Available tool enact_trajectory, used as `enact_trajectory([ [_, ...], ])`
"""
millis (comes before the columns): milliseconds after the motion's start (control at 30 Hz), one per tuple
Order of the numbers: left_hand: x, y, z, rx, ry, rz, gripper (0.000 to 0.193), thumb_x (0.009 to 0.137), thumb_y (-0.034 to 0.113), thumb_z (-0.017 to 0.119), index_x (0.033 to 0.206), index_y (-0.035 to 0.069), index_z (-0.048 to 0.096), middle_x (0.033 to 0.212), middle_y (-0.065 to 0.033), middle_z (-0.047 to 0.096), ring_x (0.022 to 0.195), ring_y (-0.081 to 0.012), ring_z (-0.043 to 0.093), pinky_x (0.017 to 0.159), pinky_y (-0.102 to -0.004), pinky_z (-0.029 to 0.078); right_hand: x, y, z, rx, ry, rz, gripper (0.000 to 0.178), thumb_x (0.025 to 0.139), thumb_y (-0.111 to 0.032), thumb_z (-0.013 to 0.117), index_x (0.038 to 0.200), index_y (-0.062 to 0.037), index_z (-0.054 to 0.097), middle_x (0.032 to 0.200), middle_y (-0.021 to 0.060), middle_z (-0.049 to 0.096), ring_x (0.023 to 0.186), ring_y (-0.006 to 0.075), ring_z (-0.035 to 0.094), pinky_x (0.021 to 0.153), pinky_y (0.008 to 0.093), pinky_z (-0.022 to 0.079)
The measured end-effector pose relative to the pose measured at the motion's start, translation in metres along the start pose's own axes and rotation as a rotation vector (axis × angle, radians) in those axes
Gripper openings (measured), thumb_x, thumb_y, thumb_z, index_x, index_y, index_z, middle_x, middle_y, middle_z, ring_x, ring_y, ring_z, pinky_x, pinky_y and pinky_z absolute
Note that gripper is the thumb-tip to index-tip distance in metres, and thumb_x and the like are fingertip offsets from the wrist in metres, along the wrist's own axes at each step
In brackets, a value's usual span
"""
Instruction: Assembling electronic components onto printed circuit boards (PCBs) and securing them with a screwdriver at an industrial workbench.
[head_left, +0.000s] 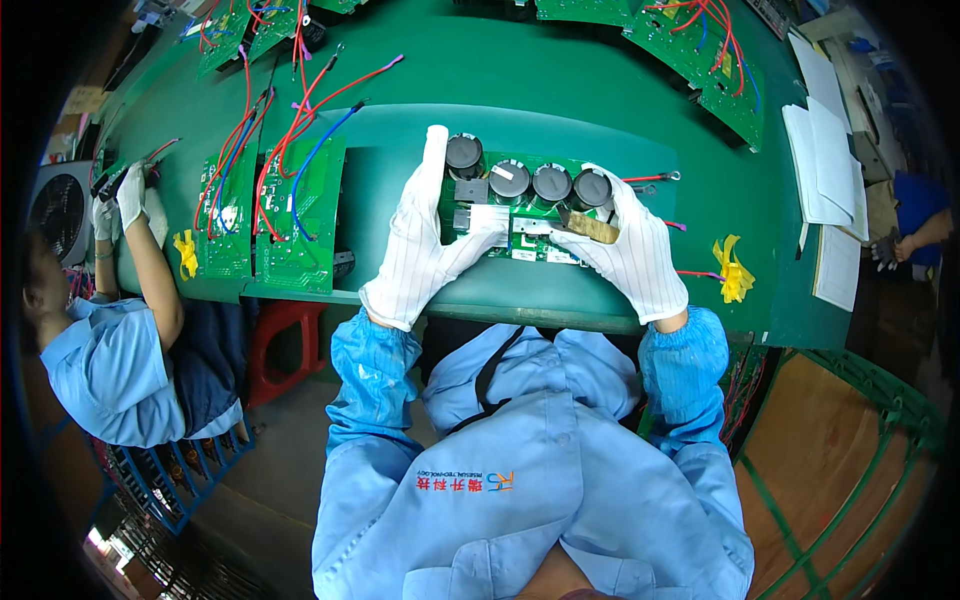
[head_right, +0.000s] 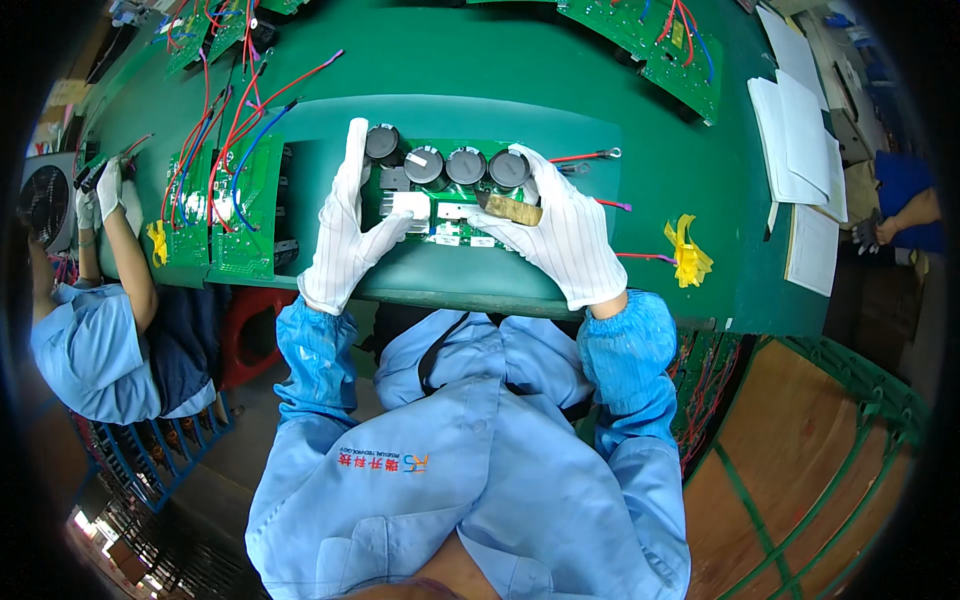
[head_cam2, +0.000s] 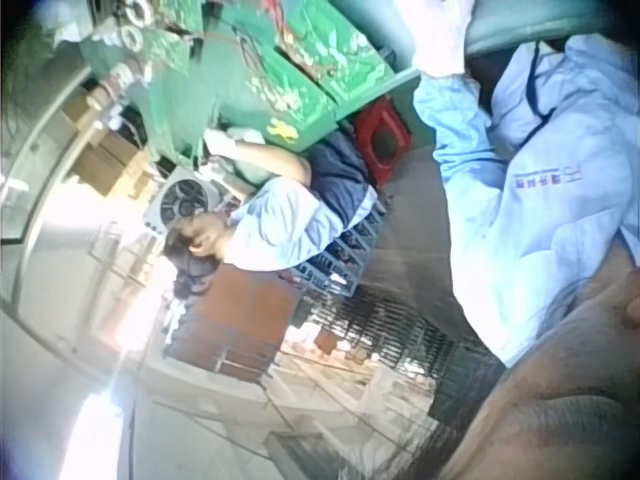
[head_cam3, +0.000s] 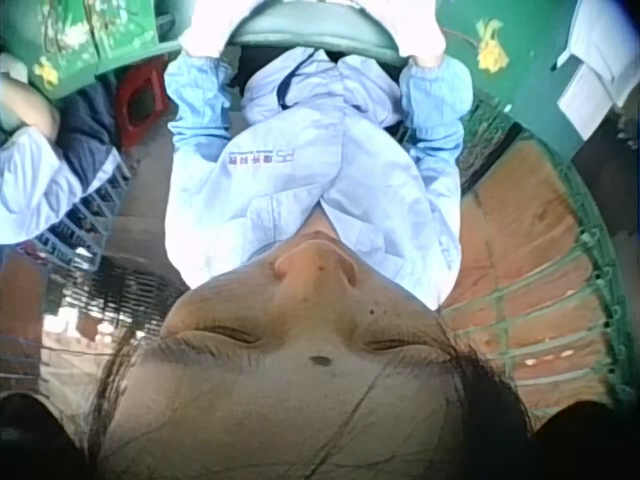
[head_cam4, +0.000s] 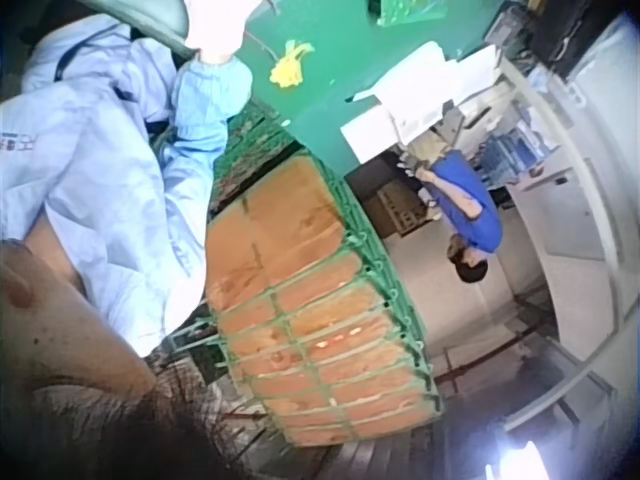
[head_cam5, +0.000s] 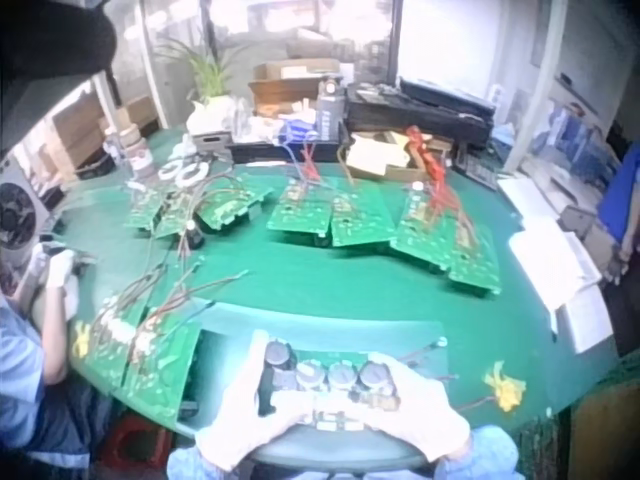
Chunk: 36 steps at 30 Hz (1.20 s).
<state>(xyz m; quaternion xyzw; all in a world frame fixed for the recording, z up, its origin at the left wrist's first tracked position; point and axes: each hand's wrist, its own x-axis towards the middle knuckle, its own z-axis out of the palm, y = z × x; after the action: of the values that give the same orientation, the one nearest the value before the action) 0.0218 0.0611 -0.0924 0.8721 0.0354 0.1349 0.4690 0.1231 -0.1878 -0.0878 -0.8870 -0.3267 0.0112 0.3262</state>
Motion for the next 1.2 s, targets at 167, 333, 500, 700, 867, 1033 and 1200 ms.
enact_trajectory([
  [167,0.003,-0.005,0.003,0.026,-0.001,0.047,0.108,0.080,0.030,0.082,0.162,-0.001,0.020,0.150,-0.0235,0.048,0.137,-0.0353,0.050,0.117,-0.0433,0.036,-0.002,0.009,0.007,0.036,0.079,-0.036,0.082,0.077,-0.057,0.084,0.136,-0.0077,0.056,0.086,0.0106,0.068,0.074,0.0332,0.071,0.062,0.0393,0.055],
  [333,-0.001,-0.004,0.003,-0.029,0.002,0.043,0.106,0.082,0.029,0.080,0.163,-0.002,0.019,0.155,-0.0243,0.043,0.142,-0.0352,0.046,0.119,-0.0443,0.034,-0.003,-0.002,-0.009,0.044,-0.038,0.020,0.077,0.080,-0.050,0.084,0.139,-0.0103,0.054,0.084,0.0094,0.066,0.074,0.0308,0.068,0.065,0.0399,0.053],
  [500,-0.005,0.001,0.003,-0.007,0.067,0.123,0.101,0.087,0.031,0.077,0.162,-0.002,0.018,0.161,-0.0245,0.035,0.148,-0.0354,0.040,0.123,-0.0446,0.030,-0.023,-0.001,-0.047,0.261,-0.067,0.242,0.053,0.089,-0.027,0.081,0.132,-0.0085,0.056,0.088,0.0083,0.066,0.077,0.0238,0.067,0.068,0.0370,0.052],
  [700,0.013,0.004,0.012,0.055,0.164,0.276,0.084,0.087,0.021,0.080,0.156,-0.001,0.037,0.156,-0.0250,0.042,0.146,-0.0415,0.041,0.117,-0.0463,0.039,-0.048,-0.004,-0.067,0.192,-0.143,0.146,0.028,0.095,-0.018,0.072,0.118,-0.0059,0.060,0.100,0.0117,0.071,0.087,0.0338,0.070,0.071,0.0397,0.055],
  [867,0.020,-0.004,0.015,0.020,0.144,0.254,0.065,0.089,0.012,0.076,0.148,0.002,0.050,0.149,-0.0206,0.052,0.141,-0.0409,0.048,0.113,-0.0449,0.043,-0.043,-0.017,-0.069,-0.247,-0.120,-0.160,0.021,0.094,-0.020,0.070,0.114,-0.0124,0.068,0.099,0.0049,0.068,0.083,0.0285,0.068,0.068,0.0390,0.053],
  [1033,0.018,-0.006,0.018,-0.004,0.161,0.282,0.063,0.090,0.012,0.075,0.147,0.002,0.050,0.148,-0.0204,0.052,0.140,-0.0409,0.048,0.112,-0.0450,0.044,-0.037,-0.012,-0.058,-0.477,-0.081,-0.256,0.026,0.090,-0.025,0.073,0.114,-0.0160,0.069,0.093,0.0029,0.063,0.077,0.0231,0.064,0.065,0.0368,0.050],
  [1200,0.018,-0.003,0.017,-0.029,0.149,0.279,0.063,0.090,0.012,0.075,0.148,0.003,0.050,0.149,-0.0219,0.048,0.135,-0.0398,0.052,0.111,-0.0443,0.045,-0.039,-0.004,-0.041,-0.442,-0.029,-0.265,0.029,0.087,-0.027,0.075,0.114,-0.0156,0.069,0.088,0.0040,0.061,0.075,0.0226,0.064,0.063,0.0385,0.049],
])
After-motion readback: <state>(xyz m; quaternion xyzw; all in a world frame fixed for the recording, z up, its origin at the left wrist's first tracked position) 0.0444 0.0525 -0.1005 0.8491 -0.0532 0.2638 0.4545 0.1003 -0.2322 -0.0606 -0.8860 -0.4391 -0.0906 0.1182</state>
